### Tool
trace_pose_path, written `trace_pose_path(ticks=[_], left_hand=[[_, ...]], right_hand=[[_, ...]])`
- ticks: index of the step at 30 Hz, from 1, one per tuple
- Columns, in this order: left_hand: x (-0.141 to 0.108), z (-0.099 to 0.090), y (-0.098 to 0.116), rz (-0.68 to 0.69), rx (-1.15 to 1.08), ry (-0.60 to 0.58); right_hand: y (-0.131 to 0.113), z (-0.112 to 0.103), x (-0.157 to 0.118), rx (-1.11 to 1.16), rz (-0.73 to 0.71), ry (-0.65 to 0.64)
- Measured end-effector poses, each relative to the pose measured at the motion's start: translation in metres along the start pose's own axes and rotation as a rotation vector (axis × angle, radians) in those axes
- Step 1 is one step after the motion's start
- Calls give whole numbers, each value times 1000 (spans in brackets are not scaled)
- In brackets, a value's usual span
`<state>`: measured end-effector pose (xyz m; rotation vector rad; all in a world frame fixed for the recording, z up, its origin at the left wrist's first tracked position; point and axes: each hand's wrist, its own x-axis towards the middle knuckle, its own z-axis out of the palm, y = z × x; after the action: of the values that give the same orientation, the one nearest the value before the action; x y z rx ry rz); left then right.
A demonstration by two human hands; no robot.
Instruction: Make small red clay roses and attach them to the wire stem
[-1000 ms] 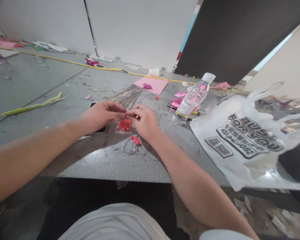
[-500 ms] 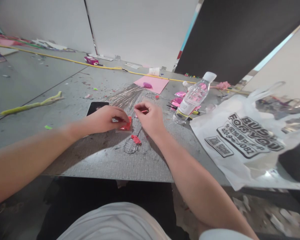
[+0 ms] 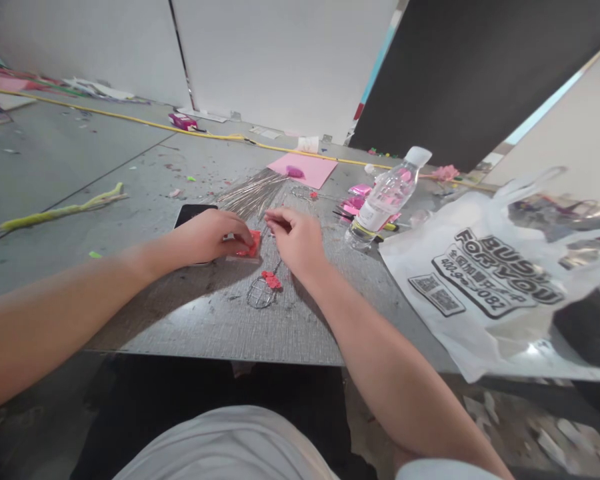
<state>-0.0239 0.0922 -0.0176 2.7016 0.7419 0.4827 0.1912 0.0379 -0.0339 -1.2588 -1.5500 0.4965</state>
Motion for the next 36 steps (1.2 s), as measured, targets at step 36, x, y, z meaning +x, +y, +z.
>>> trace_pose_path(ticks=[36], left_hand=[[-1, -6, 4, -167, -38, 295]], right_hand=[[-7, 1, 0, -333, -118, -504]])
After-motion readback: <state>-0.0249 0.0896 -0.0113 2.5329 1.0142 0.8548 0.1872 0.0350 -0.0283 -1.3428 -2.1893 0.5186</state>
